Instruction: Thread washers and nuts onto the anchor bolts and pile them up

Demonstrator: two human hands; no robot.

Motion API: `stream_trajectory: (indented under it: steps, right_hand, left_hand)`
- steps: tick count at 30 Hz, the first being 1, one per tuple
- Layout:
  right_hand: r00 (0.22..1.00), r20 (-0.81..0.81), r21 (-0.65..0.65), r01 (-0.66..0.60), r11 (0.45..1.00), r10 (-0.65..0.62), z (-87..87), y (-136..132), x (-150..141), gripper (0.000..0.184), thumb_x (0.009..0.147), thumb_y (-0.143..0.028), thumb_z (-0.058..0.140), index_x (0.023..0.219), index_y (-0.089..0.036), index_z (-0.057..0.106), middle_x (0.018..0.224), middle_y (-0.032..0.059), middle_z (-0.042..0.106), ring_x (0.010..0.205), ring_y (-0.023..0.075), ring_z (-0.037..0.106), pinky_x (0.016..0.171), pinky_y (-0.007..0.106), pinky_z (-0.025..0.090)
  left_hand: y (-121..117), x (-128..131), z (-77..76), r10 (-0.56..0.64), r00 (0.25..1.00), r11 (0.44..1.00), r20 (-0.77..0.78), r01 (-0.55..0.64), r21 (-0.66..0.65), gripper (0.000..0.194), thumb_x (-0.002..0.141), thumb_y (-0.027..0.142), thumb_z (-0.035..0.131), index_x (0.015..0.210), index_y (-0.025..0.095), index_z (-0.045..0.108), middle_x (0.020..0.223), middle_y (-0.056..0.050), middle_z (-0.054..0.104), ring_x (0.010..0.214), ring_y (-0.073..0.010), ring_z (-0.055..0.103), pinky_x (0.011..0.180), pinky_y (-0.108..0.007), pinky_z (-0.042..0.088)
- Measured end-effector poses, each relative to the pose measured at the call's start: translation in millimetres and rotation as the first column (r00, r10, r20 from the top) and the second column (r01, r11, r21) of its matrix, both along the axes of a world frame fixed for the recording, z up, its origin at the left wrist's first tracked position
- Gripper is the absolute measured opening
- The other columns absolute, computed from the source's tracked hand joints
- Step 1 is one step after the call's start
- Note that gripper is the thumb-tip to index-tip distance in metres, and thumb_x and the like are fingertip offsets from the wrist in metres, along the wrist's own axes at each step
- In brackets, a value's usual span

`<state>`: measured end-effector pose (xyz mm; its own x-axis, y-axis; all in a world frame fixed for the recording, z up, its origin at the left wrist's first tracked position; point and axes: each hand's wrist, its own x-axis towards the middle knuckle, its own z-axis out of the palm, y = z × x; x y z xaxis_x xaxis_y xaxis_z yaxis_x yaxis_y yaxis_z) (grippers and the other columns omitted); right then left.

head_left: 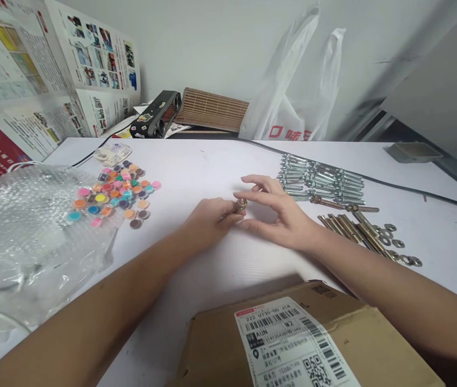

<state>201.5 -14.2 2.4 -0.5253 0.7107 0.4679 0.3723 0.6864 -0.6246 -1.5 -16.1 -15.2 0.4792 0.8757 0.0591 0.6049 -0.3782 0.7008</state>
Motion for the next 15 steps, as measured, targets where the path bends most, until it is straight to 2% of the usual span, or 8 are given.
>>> stream_trajectory:
  steps: [1,3,5,7,9,12,13,15]
  right_hand:
    - [0.997,-0.082,0.007,0.008,1.0,-0.008,0.0,0.0,1.5,0.014,0.082,-0.031,0.069,0.092,-0.023,0.07,0.121,0.0085,0.057,0.113,0.0238,0.052,0.098,0.044,0.042]
    - [0.968,-0.244,0.021,0.066,0.998,-0.059,-0.3,0.5,3.5,0.02,0.086,-0.023,0.062,0.067,-0.021,0.064,0.1,0.0057,0.064,0.097,0.0195,0.059,0.09,0.04,0.045]
    - [0.956,-0.28,0.011,0.093,0.996,-0.086,-0.6,1.3,3.6,0.006,0.087,-0.022,0.06,0.087,-0.023,0.067,0.098,0.0053,0.065,0.095,0.0192,0.059,0.088,0.04,0.046]
    - [0.985,-0.167,-0.012,0.042,0.999,-0.044,-0.7,1.6,2.7,0.045,0.086,-0.026,0.062,0.13,-0.025,0.053,0.121,0.0093,0.059,0.109,0.0222,0.054,0.094,0.044,0.044]
    - [0.999,-0.025,-0.042,-0.033,0.999,0.032,0.2,1.3,2.3,0.06,0.084,-0.03,0.064,0.141,-0.024,0.043,0.14,0.0121,0.045,0.124,0.0253,0.045,0.102,0.048,0.039]
    - [0.995,-0.094,-0.03,-0.027,0.999,0.024,3.3,0.2,4.6,0.013,0.088,-0.029,0.059,0.091,-0.023,0.07,0.127,0.0086,0.056,0.118,0.0249,0.05,0.101,0.047,0.04]
    - [0.986,-0.165,-0.021,0.013,1.0,-0.016,4.4,-0.1,5.7,0.019,0.089,-0.027,0.057,0.074,-0.022,0.067,0.115,0.0076,0.061,0.11,0.0232,0.055,0.098,0.046,0.042]
    - [0.963,-0.257,-0.008,0.081,0.997,-0.08,5.3,-0.8,6.6,0.02,0.09,-0.024,0.054,0.072,-0.022,0.063,0.098,0.0062,0.063,0.098,0.0207,0.059,0.093,0.044,0.045]
  left_hand:
    - [0.1,0.2,-0.4,0.015,1.0,1.0,-0.014,-0.015,0.002,0.024,0.09,0.033,0.049,0.09,0.023,0.07,0.079,0.003,0.066,0.073,-0.0143,0.058,0.068,-0.027,0.039]
    - [0.0,0.6,-1.0,0.039,0.998,0.999,-0.041,-0.039,-0.001,0.023,0.089,0.034,0.05,0.092,0.024,0.071,0.081,0.002,0.067,0.075,-0.0151,0.059,0.069,-0.028,0.039]
    - [-0.3,0.8,-0.9,0.044,0.998,0.999,-0.052,-0.045,-0.007,0.023,0.089,0.035,0.05,0.092,0.025,0.071,0.082,0.002,0.066,0.076,-0.0153,0.059,0.07,-0.028,0.04]
    - [-1.0,1.0,-0.1,0.034,0.998,0.999,-0.053,-0.034,0.005,0.025,0.09,0.036,0.048,0.089,0.024,0.07,0.077,0.002,0.065,0.073,-0.0149,0.057,0.068,-0.028,0.039]
    - [-1.6,1.0,0.7,0.017,0.999,1.0,-0.038,-0.017,0.013,0.028,0.092,0.037,0.045,0.087,0.023,0.069,0.075,0.002,0.064,0.071,-0.0146,0.057,0.068,-0.028,0.04]
    - [-1.7,1.0,0.4,0.03,0.999,1.0,-0.02,-0.03,0.001,0.027,0.09,0.036,0.047,0.091,0.024,0.07,0.081,0.002,0.067,0.075,-0.0156,0.059,0.072,-0.029,0.042]
    - [-1.5,0.9,-0.2,0.044,0.999,0.999,-0.019,-0.044,-0.004,0.026,0.089,0.036,0.048,0.092,0.025,0.071,0.083,0.002,0.068,0.077,-0.0159,0.059,0.073,-0.029,0.042]
    - [-0.9,1.0,-1.1,0.053,0.998,0.999,-0.022,-0.053,-0.008,0.025,0.088,0.034,0.049,0.094,0.025,0.071,0.086,0.002,0.068,0.078,-0.0159,0.06,0.073,-0.029,0.042]
